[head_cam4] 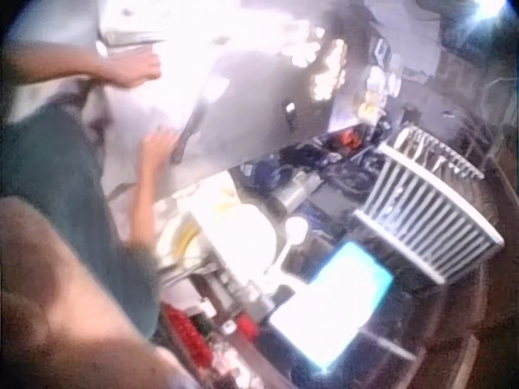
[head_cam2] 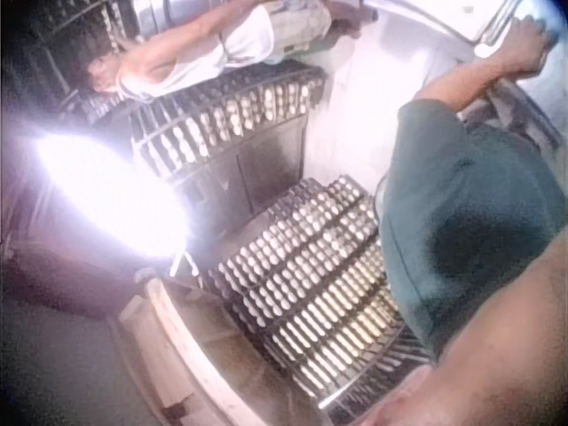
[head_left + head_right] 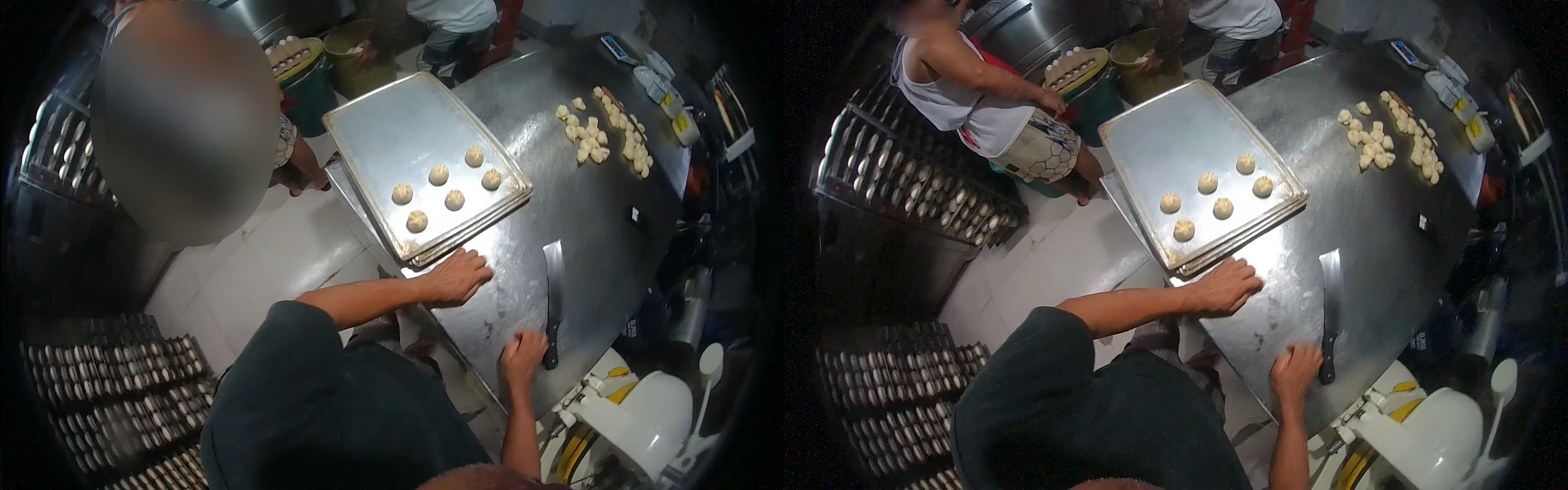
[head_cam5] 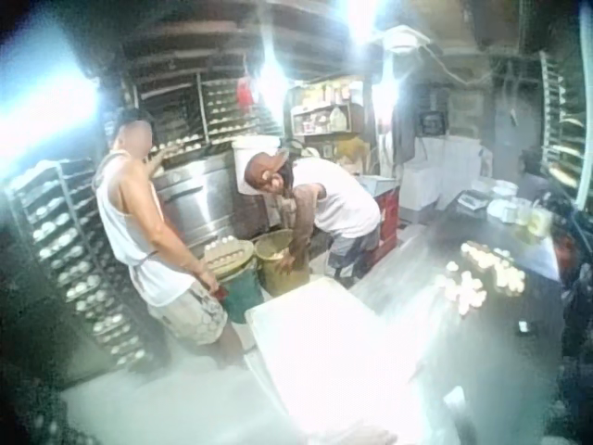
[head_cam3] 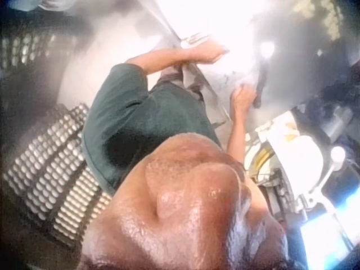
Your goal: The person cuts small portions of dough from a larger pile using a cleaver and places the individual dough balls onto a metal tray.
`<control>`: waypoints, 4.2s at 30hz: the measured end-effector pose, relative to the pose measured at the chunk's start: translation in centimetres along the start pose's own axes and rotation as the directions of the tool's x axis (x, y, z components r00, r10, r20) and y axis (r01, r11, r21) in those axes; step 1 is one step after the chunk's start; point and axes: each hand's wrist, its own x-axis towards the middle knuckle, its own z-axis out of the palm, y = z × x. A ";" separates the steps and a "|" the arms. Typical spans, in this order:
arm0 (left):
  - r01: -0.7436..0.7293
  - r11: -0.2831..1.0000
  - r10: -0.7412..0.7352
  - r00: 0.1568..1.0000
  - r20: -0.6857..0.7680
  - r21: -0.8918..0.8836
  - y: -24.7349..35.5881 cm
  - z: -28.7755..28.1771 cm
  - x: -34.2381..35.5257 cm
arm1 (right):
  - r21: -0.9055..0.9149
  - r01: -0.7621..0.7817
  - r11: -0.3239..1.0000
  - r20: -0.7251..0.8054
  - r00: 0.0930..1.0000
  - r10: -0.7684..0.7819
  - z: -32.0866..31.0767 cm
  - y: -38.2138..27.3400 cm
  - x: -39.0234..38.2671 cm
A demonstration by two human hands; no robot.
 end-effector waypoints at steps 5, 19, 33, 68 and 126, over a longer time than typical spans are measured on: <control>0.023 0.999 -0.029 0.985 -0.169 -0.037 2.0 3.0 2.0 | 0.040 -0.104 0.994 -0.194 0.975 0.110 2.3 -3.8 5.0; -0.043 0.987 0.036 0.998 -0.051 -0.153 3.2 2.5 1.9 | -0.057 -0.325 0.944 -0.299 0.908 0.294 2.5 -2.2 3.0; -0.046 0.969 0.023 0.995 -0.097 -0.242 2.3 2.6 1.6 | -0.095 -0.331 0.939 -0.215 0.928 0.305 3.6 -1.3 1.7; -0.099 0.982 0.116 0.988 0.097 -0.163 3.6 2.2 3.7 | -0.050 -0.352 0.935 -0.286 0.902 0.324 2.1 -3.0 3.8; -0.261 0.930 0.278 0.960 0.032 -0.258 -3.3 4.6 3.0 | -0.042 -0.310 0.950 -0.098 0.947 0.305 0.8 -5.5 -4.2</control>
